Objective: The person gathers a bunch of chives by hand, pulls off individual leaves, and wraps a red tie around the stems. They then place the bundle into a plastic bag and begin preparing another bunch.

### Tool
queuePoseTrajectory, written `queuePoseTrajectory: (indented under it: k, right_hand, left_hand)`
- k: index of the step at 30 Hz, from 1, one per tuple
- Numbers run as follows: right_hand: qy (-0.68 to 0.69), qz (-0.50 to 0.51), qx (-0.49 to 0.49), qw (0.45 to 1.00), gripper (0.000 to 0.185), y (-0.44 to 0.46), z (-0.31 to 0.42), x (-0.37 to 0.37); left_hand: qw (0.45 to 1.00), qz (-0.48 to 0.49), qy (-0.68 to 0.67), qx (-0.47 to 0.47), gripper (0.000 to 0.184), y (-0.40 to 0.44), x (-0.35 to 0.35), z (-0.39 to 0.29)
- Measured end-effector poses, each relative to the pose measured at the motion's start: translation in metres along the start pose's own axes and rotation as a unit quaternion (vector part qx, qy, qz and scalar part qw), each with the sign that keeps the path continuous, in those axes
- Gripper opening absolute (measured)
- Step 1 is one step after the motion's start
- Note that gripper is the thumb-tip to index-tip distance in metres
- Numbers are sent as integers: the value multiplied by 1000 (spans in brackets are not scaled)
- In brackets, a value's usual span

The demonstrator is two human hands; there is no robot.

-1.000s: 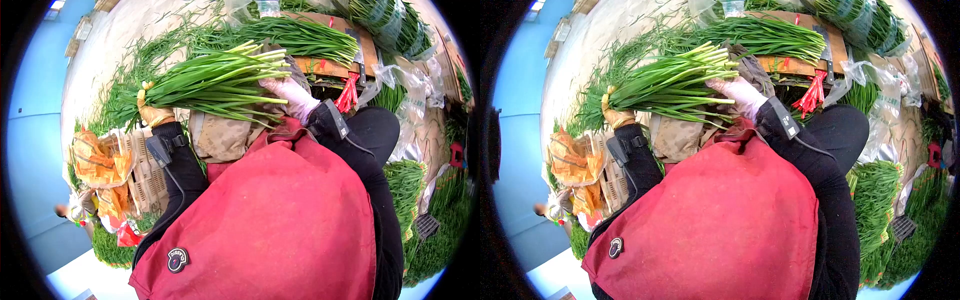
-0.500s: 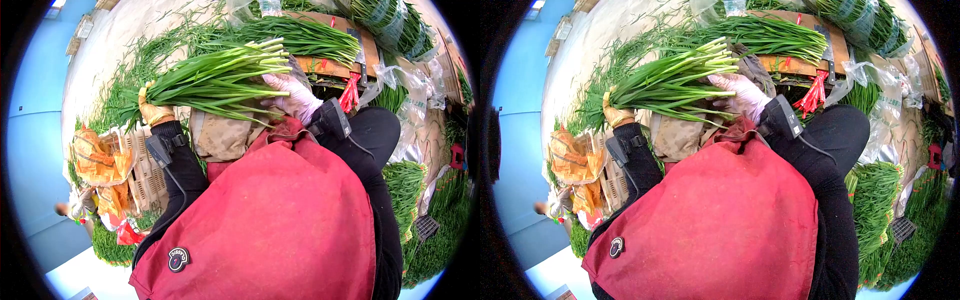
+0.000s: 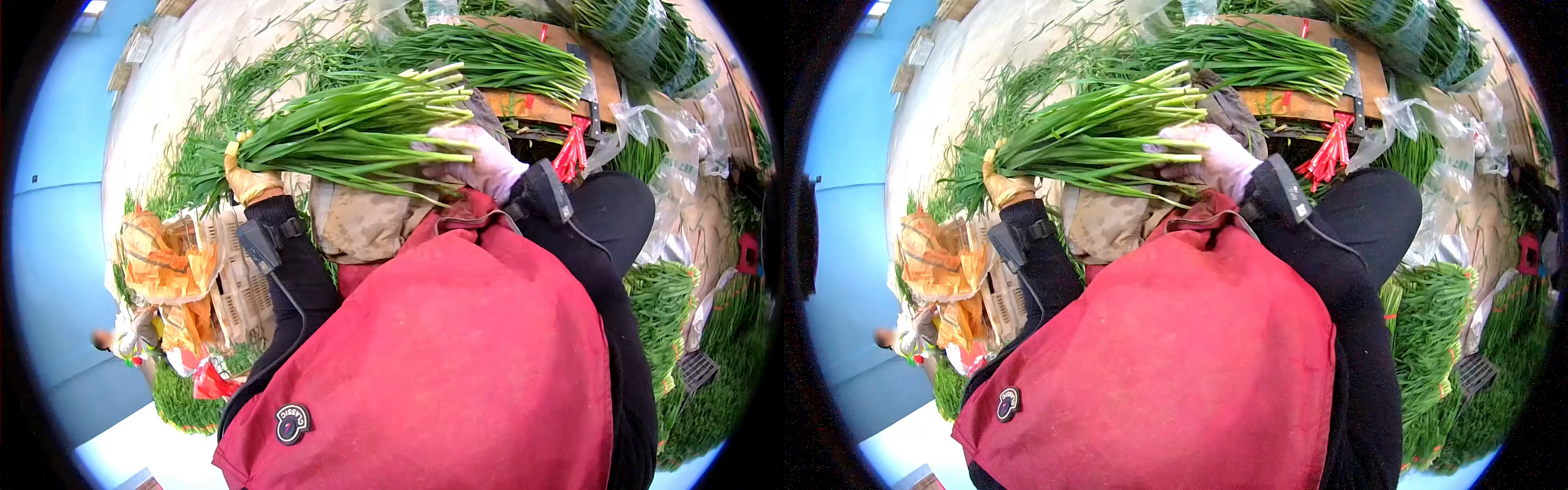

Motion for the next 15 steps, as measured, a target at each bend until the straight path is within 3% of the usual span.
queuePoseTrajectory:
  k: [3,5,11,13,14,15]
  right_hand:
    - [-82,77,-45,993,24,-20,2,-5]
    - [-58,121,-39,990,21,-38,13,-9]
    - [-79,132,81,985,32,-91,81,30]
    - [-215,-17,24,976,28,-102,81,69]
    - [-440,-69,-42,895,27,-103,74,87]
    - [-528,-108,-87,838,28,-107,60,94]
  left_hand:
    - [1000,1,-4,0,15,4,5,0]
    - [1000,2,-9,9,15,1,2,2]
    - [999,-34,-1,-12,13,-9,-1,1]
    - [1000,-21,-5,-12,13,-7,-2,1]
    - [999,-33,-6,-21,13,-8,1,1]
    - [999,-31,-11,-17,13,-8,-1,1]
Point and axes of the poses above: each hand's wrist, its own y-axis towards the middle knuckle, its own x-axis out of the back of the hand, z = x × y, the point moved 9 cm from there along y, towards the middle knuckle, and after that the axes turned 3 degrees about x, right-handed, at the moved point
